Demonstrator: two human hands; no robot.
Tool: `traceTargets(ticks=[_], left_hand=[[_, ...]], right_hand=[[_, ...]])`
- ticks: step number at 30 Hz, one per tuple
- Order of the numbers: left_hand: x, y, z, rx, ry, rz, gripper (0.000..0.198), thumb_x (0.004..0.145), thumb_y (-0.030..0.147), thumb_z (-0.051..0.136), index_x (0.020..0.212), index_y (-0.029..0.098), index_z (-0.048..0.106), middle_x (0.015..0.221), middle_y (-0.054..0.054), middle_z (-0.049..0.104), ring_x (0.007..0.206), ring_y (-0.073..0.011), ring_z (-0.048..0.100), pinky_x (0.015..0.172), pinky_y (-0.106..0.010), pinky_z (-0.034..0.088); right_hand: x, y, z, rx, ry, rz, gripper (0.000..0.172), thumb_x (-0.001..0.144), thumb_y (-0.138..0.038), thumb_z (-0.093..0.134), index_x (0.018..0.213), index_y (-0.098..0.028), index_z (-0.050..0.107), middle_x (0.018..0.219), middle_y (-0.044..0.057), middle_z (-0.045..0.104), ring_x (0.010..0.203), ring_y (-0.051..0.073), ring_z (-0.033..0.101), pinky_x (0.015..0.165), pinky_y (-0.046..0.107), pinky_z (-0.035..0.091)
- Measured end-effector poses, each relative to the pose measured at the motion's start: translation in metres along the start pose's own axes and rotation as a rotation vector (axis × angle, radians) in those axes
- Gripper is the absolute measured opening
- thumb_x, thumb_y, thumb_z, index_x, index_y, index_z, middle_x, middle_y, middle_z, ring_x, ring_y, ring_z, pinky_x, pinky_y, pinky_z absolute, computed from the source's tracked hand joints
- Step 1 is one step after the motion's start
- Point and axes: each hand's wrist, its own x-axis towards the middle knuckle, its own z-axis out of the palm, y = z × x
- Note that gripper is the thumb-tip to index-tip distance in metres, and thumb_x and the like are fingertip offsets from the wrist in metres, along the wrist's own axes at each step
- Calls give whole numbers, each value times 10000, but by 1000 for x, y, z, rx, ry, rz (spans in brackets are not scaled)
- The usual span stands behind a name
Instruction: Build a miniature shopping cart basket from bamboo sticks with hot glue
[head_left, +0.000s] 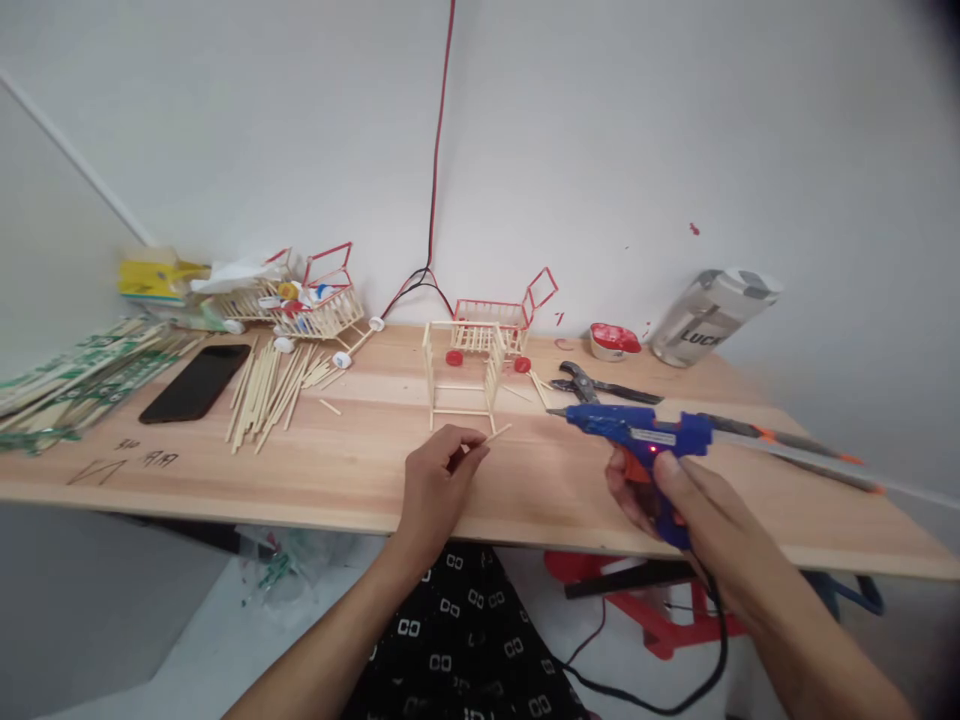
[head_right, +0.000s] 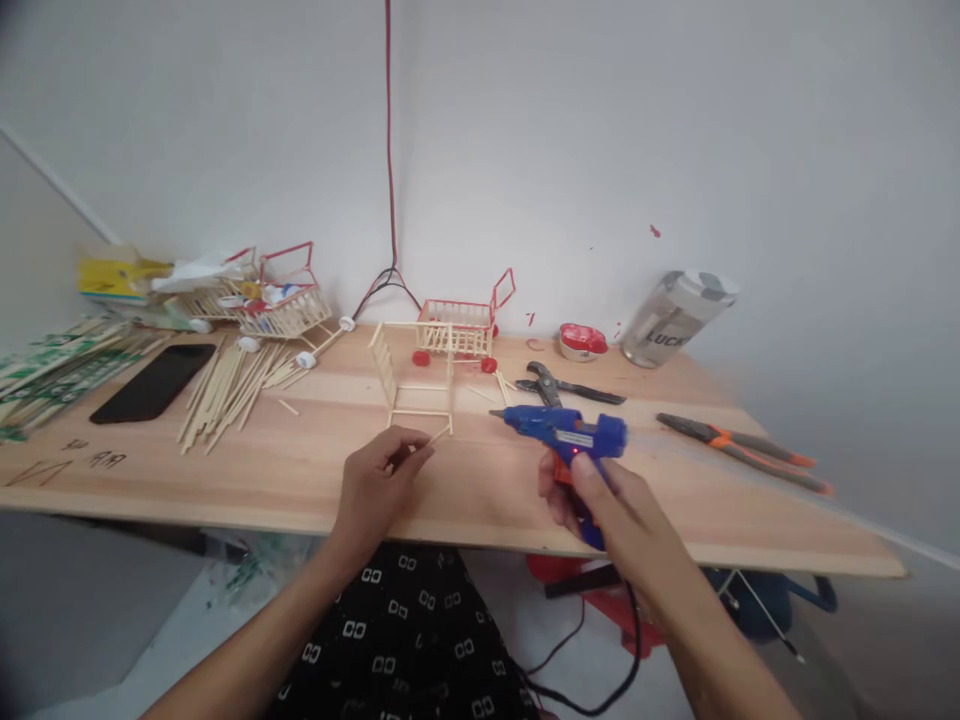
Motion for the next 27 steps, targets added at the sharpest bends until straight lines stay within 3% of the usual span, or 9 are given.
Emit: traceTargets(ticks=[3,8,19,24,27], left_hand=[[0,1,-1,-25,5,3,65,810,147,655,814,206,683,737,12,680,636,-111,590,618,-230,473],[0,1,-1,-42,16,-23,66,803,142,664,808,204,687,736,15,676,629,-106,584,616,-227,466],[-2,0,-2,-61,18,-39,67,819,144,661,824,207,684,756,23,670,642,-94,573,633,-211,460],[-3,1,-3,-59,20,-33,72,820,136,663,825,204,684,766,22,673,645,-90,573,631,-205,455],[-3,1,-3,-63,28,-33,76,815,128,668,826,203,682,756,26,672,636,-84,570,620,-197,449]], right_hand=[[-2,-6,10,70,-192,86,463,882,-603,488,878,-176,671,690,64,645,519,142,554,466,267,442],[-3,-10,10,38,-282,60,462,910,-595,436,865,-189,655,559,19,562,488,131,490,471,260,388],[-4,-16,15,-11,-296,56,496,920,-608,402,792,-175,608,605,24,575,442,100,465,482,259,387],[-5,-15,16,-27,-288,68,475,921,-609,399,818,-184,584,485,-16,494,436,119,469,492,262,392],[-6,-15,17,-40,-280,85,474,923,-610,394,798,-184,560,517,-10,524,433,109,458,484,259,376]])
